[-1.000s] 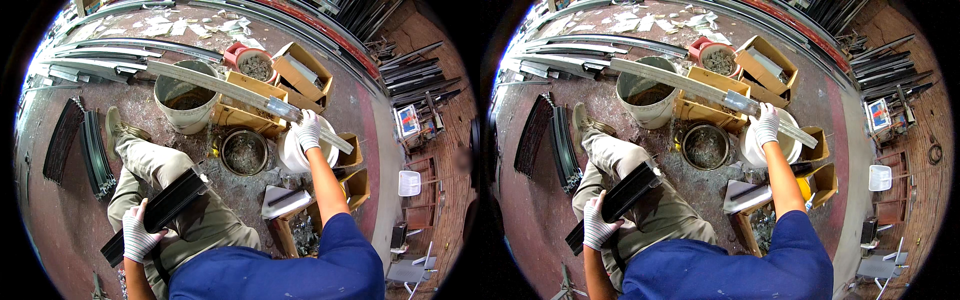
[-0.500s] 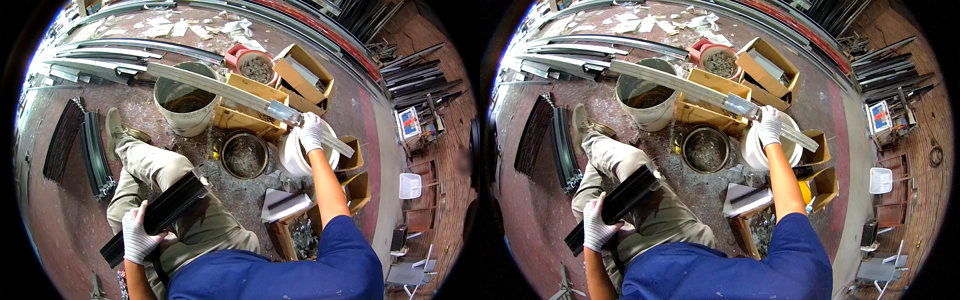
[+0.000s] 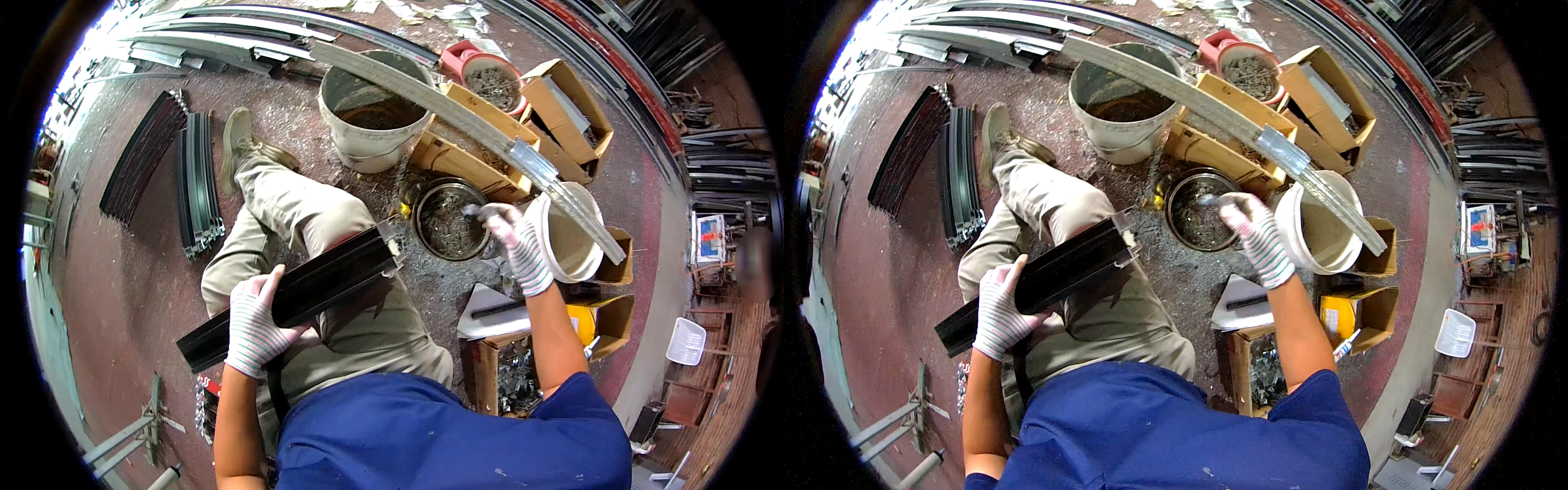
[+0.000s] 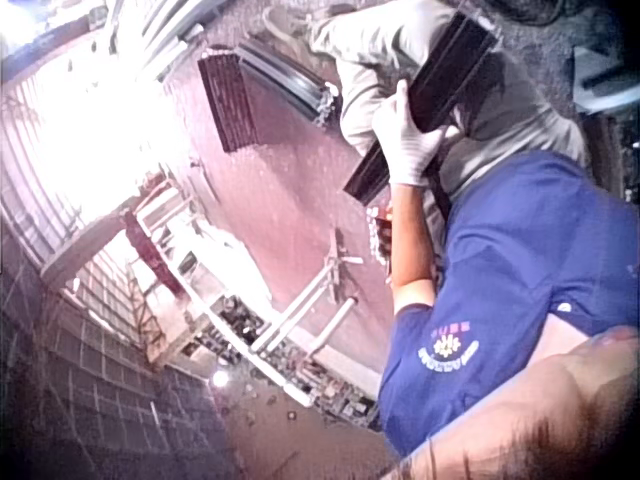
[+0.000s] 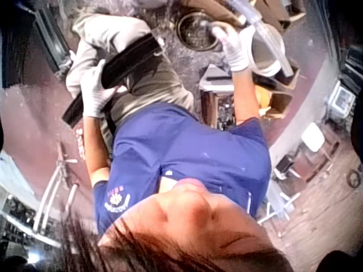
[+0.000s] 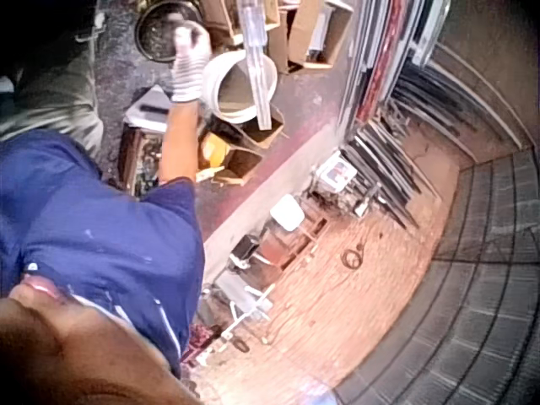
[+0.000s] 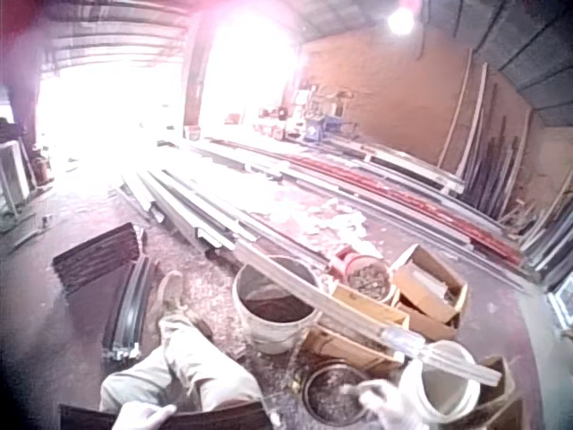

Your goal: The person sits on the floor and repeatedly inserts small metal clips into the grooves of long dark metal profiles. They pick up a profile, insert clips from a nearby container, and place the profile on a growing stack on the floor.

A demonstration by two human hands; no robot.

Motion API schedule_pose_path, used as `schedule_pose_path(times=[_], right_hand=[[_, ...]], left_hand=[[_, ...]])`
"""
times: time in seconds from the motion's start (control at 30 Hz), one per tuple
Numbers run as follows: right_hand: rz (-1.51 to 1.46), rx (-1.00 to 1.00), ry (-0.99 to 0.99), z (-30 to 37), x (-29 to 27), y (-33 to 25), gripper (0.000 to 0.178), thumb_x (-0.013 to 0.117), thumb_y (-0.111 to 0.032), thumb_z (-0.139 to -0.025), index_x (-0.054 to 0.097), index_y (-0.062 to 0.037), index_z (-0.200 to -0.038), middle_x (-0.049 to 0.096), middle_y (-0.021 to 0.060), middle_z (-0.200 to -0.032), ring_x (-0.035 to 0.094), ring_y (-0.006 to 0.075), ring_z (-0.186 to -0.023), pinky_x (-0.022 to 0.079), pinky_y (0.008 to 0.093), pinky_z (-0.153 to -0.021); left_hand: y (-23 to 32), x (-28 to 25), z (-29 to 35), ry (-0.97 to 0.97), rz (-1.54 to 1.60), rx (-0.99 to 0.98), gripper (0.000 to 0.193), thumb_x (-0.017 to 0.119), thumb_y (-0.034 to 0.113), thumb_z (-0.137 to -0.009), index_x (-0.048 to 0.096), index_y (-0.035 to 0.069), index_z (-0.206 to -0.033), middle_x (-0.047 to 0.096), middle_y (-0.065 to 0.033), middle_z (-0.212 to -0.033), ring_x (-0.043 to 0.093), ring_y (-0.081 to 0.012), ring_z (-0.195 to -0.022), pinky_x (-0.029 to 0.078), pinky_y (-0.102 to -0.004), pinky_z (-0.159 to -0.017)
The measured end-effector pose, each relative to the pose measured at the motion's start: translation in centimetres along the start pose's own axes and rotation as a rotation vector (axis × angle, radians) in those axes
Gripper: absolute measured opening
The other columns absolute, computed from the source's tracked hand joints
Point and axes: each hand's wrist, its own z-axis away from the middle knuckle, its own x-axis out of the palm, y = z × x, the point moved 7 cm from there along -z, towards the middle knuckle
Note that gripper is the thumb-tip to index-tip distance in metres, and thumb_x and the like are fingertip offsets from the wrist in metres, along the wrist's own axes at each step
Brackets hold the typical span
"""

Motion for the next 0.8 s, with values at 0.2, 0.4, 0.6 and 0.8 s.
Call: schedule_pose_path(times=[0.2,0.4,0.6,0.8], right_hand=[[0.044,0.239,-0.304,1.6,8.6,1.4,0.042,0.077,-0.031,-0.096,0.069,0.0005,-0.123,0.071,0.0030,-0.108,0.062,0.0106,-0.099,0.050,0.0282,-0.091],[0.195,0.243,-0.399,1.3,9.7,2.1,0.051,0.080,-0.038,-0.092,0.070,0.0002,-0.124,0.071,0.0033,-0.107,0.062,0.0113,-0.100,0.051,0.0297,-0.091],[0.212,0.240,-0.408,1.4,10.0,1.3,0.050,0.081,-0.040,-0.093,0.071,-0.0003,-0.121,0.072,0.0032,-0.103,0.063,0.0113,-0.098,0.052,0.0304,-0.089],[0.242,0.246,-0.364,1.4,10.5,1.8,0.049,0.079,-0.039,-0.095,0.071,-0.0003,-0.123,0.072,0.0023,-0.103,0.062,0.0106,-0.096,0.052,0.0300,-0.088]], left_hand=[[0.4,0.3,0.3,-0.003,-0.011,-0.032,0.108,0.093,0.033,-0.056,0.051,0.004,-0.151,0.064,-0.0166,-0.120,0.061,-0.0356,-0.111,0.043,-0.0490,-0.104],[-0.3,0.8,0.6,0.012,-0.014,-0.034,0.111,0.094,0.040,-0.056,0.050,0.010,-0.153,0.061,-0.0159,-0.122,0.059,-0.0359,-0.112,0.043,-0.0507,-0.104],[-0.4,0.8,0.5,0.007,0.015,-0.037,0.111,0.094,0.038,-0.055,0.050,0.008,-0.153,0.061,-0.0154,-0.123,0.059,-0.0353,-0.112,0.042,-0.0499,-0.104],[-0.1,0.4,0.2,0.010,-0.006,-0.032,0.109,0.093,0.032,-0.053,0.052,0.005,-0.151,0.064,-0.0166,-0.121,0.062,-0.0355,-0.110,0.045,-0.0495,-0.103]])
